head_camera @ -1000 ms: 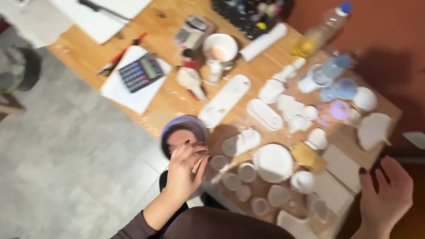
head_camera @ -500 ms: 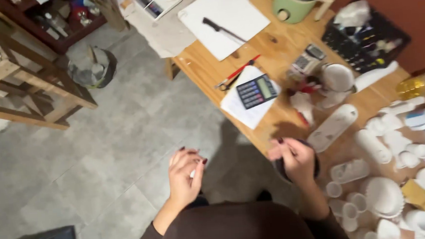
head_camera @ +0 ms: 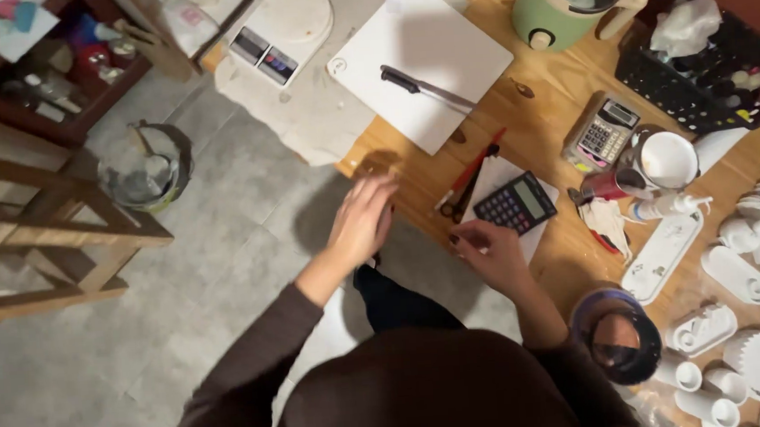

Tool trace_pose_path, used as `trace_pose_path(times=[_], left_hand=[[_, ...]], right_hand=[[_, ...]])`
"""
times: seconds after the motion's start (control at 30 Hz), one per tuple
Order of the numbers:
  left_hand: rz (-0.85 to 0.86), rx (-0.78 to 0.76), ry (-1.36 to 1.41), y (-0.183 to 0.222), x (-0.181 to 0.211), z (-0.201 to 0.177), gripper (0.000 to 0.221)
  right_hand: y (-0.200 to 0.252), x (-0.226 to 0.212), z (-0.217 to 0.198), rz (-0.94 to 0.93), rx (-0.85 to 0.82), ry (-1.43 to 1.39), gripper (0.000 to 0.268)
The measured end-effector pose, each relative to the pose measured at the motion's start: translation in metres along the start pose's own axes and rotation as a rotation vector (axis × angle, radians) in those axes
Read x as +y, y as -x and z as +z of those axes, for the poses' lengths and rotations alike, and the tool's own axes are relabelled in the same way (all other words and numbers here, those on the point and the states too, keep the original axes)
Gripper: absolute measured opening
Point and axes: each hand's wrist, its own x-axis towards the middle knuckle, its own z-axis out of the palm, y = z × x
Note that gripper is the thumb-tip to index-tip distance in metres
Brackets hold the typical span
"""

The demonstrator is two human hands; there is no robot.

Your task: Preparing wicks and fragrance oils for candle making by measuring materials and organizing the workspace.

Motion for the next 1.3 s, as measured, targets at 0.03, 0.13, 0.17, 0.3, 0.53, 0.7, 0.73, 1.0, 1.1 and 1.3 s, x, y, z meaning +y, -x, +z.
trace_pose_path(times=[0.03, 0.13, 0.17, 0.3, 0.53, 0.7, 0.73, 1.0, 1.1, 1.3], left_hand=[[-0.018, -0.096, -0.029, -0.024, -0.022, 0.007, 0.049], [0.136, -0.128, -0.072, -0.09, -0.09, 0.045, 0.054], [0.16, -0.148, -0.058, -0.121, -0.12, 0.058, 0.054], [0.222, -0.299, -0.149, -0.203, -0.196, 0.1, 0.055], [0.286, -0.763, -0.371, -0.28, -0.226, 0.11, 0.044], [0.374, -0.887, -0.335, -0.259, -0.277, 0.14, 0.028], [0.349, -0.845, -0.281, -0.254, -0.282, 0.141, 0.024], [0.003, -0.929, 0.209, -0.23, -0.262, 0.099, 0.028], [-0.171, -0.971, 0.406, -0.185, -0.28, 0.105, 0.021], [-0.289, -0.807, 0.572, -0.158, -0.25, 0.026, 0.027]], right_hand=[[-0.02, 0.004, 0.004, 0.01, -0.011, 0.009, 0.024], [-0.07, 0.068, 0.041, 0.112, 0.007, 0.232, 0.029], [-0.089, 0.074, 0.045, 0.132, 0.035, 0.227, 0.029], [-0.098, 0.105, 0.071, 0.387, -0.103, 0.355, 0.031], [-0.099, 0.086, 0.086, 0.811, 0.495, 0.41, 0.027], [-0.101, 0.047, 0.121, 0.893, 0.789, 0.35, 0.028], [-0.1, 0.042, 0.129, 0.906, 0.832, 0.321, 0.025], [-0.115, 0.023, 0.149, 0.888, 1.089, 0.532, 0.024], [-0.128, 0.034, 0.149, 0.95, 1.086, 0.54, 0.028], [-0.125, 0.044, 0.151, 1.122, 0.922, 0.551, 0.038]])
